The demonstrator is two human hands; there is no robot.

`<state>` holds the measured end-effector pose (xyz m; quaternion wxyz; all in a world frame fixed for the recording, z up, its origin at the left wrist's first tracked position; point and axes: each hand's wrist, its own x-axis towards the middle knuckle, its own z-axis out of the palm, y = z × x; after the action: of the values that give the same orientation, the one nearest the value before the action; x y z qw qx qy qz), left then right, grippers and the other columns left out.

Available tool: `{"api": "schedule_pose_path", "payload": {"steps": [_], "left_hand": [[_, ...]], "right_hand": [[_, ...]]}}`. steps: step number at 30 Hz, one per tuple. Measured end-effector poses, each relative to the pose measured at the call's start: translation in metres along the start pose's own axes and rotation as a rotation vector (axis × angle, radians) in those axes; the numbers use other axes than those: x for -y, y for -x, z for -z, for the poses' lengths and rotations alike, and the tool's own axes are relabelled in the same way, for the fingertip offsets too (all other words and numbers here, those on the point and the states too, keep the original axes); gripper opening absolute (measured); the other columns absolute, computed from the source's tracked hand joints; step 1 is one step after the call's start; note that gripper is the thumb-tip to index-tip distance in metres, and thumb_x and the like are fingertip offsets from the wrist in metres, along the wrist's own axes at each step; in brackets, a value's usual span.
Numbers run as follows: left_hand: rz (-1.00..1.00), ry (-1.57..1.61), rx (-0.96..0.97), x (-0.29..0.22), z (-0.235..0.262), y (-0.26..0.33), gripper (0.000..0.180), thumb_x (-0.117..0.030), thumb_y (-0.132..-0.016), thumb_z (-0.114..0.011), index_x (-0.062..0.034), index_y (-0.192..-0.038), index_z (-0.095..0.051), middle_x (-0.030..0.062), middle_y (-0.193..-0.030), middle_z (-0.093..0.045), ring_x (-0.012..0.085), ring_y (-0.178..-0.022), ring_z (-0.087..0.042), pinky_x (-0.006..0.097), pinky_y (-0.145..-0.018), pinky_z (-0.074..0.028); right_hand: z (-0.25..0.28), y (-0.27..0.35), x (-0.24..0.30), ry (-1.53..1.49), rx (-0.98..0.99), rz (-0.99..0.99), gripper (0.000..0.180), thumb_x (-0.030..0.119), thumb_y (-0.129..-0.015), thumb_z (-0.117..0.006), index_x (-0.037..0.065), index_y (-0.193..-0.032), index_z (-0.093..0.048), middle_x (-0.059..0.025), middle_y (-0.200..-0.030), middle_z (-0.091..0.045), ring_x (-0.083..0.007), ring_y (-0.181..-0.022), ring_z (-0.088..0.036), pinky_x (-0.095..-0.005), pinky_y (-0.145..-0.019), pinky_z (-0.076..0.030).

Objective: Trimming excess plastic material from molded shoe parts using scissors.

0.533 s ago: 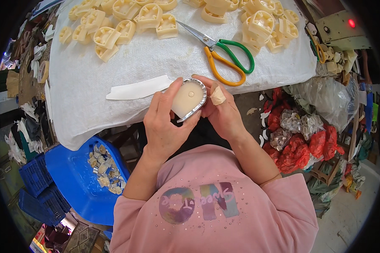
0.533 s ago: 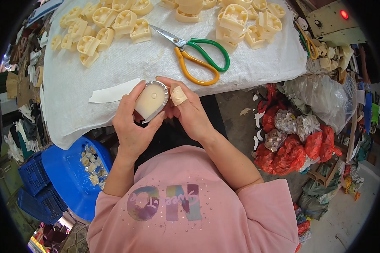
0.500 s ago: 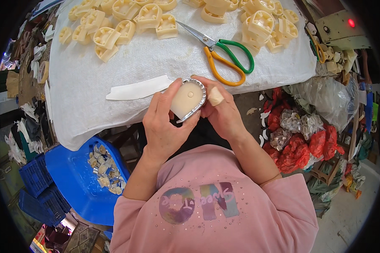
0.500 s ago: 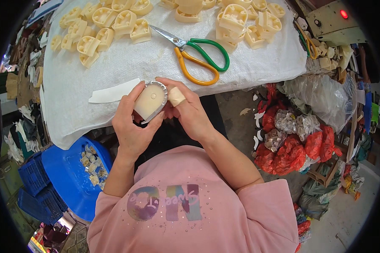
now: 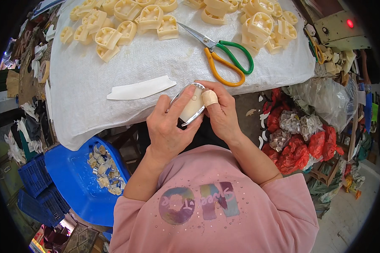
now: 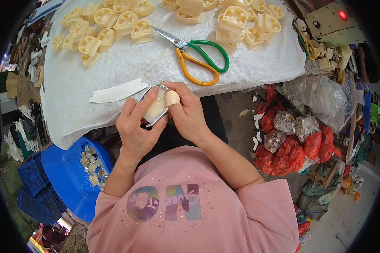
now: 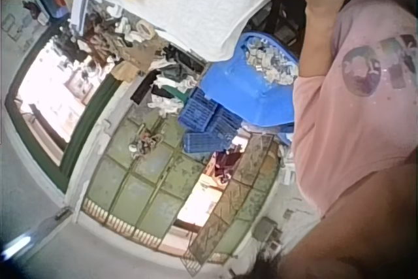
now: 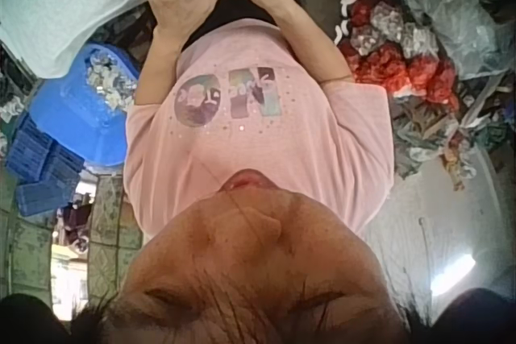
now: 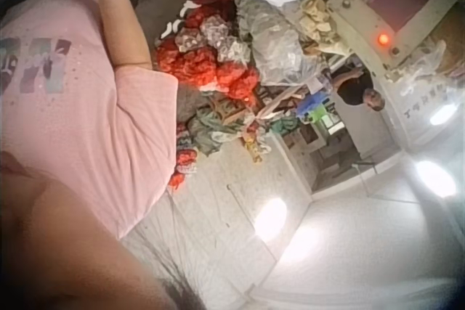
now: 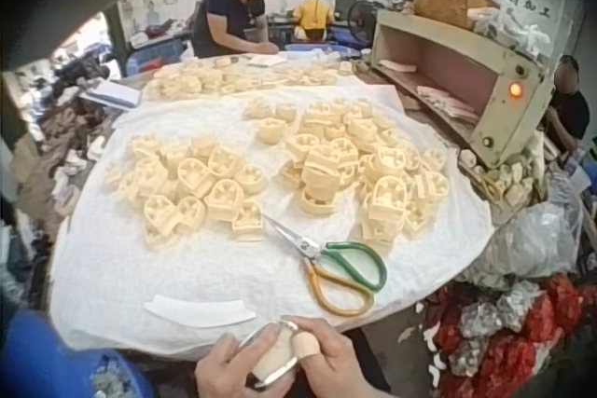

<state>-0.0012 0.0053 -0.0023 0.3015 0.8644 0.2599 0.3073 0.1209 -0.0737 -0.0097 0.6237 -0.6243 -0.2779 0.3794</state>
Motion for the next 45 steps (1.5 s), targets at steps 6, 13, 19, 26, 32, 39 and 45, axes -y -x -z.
{"api": "schedule_pose_path", "payload": {"steps": [6, 13, 19, 26, 32, 39, 45], "left_hand": [[0.228, 0.354, 0.035, -0.009, 0.014, 0.001, 0.057, -0.009, -0.062, -0.079, -0.0066, -0.116, -0.063, 0.0062, -0.087, -0.056, 0.0168, -0.072, -0.056, 0.024, -0.064, -0.046], [-0.223, 0.309, 0.076, 0.013, 0.013, -0.004, 0.052, 0.006, -0.061, -0.073, -0.0085, -0.110, -0.065, 0.0096, -0.101, -0.058, 0.0200, -0.084, -0.060, 0.026, -0.065, -0.050], [0.253, 0.623, -0.020, 0.005, 0.015, 0.000, 0.032, -0.003, -0.081, -0.068, 0.0023, -0.111, -0.060, 0.0106, -0.097, -0.061, 0.0155, -0.079, -0.063, 0.025, -0.067, -0.053], [0.445, 0.890, -0.012, -0.001, 0.017, 0.002, 0.040, -0.013, -0.082, -0.072, 0.0039, -0.116, -0.057, 0.0073, -0.094, -0.061, 0.0120, -0.075, -0.060, 0.022, -0.066, -0.051], [0.359, 1.123, 0.079, 0.003, 0.018, 0.003, 0.048, -0.014, -0.080, -0.074, 0.0037, -0.120, -0.054, 0.0083, -0.107, -0.057, 0.0123, -0.090, -0.057, 0.023, -0.075, -0.048], [0.245, 0.967, 0.201, 0.019, 0.013, -0.002, 0.045, -0.009, -0.074, -0.076, -0.0024, -0.115, -0.059, 0.0066, -0.114, -0.050, 0.0144, -0.101, -0.051, 0.026, -0.081, -0.043], [0.119, 1.069, 0.258, 0.022, 0.010, -0.002, 0.032, -0.004, -0.073, -0.076, -0.0064, -0.103, -0.062, 0.0099, -0.118, -0.051, 0.0150, -0.105, -0.050, 0.028, -0.088, -0.042]], "right_hand": [[0.014, -0.020, 0.011, -0.307, 0.027, -0.156, 0.022, 0.011, -0.091, -0.043, 0.002, -0.106, -0.056, -0.0029, -0.079, -0.057, -0.0051, -0.057, -0.048, -0.0194, -0.047, -0.036], [0.019, -0.023, 0.016, -0.272, 0.238, -0.385, 0.022, 0.019, -0.093, -0.041, 0.004, -0.097, -0.056, -0.0019, -0.064, -0.051, -0.0072, -0.044, -0.041, -0.0221, -0.038, -0.029], [0.025, -0.021, 0.010, 0.119, 0.249, -0.135, 0.041, 0.036, -0.099, -0.036, 0.002, -0.113, -0.056, -0.0025, -0.079, -0.055, -0.0090, -0.056, -0.046, -0.0223, -0.053, -0.038], [0.018, -0.014, 0.004, 0.083, 0.336, 0.318, 0.034, 0.012, -0.094, -0.049, 0.005, -0.127, -0.050, -0.0071, -0.111, -0.053, -0.0144, -0.089, -0.055, -0.0269, -0.079, -0.046], [0.025, -0.016, 0.003, -0.135, 0.348, 0.034, 0.032, 0.004, -0.091, -0.050, 0.001, -0.123, -0.052, -0.0053, -0.112, -0.058, -0.0115, -0.099, -0.055, -0.0271, -0.086, -0.046], [0.031, -0.014, -0.005, -0.442, 0.613, -0.121, 0.025, 0.010, -0.090, -0.055, 0.000, -0.114, -0.056, -0.0039, -0.104, -0.060, -0.0086, -0.096, -0.057, -0.0242, -0.084, -0.045], [0.025, -0.013, -0.005, -0.589, 0.701, -0.220, 0.022, 0.017, -0.091, -0.057, 0.001, -0.107, -0.057, -0.0027, -0.098, -0.061, -0.0076, -0.089, -0.056, -0.0241, -0.078, -0.046]]}}
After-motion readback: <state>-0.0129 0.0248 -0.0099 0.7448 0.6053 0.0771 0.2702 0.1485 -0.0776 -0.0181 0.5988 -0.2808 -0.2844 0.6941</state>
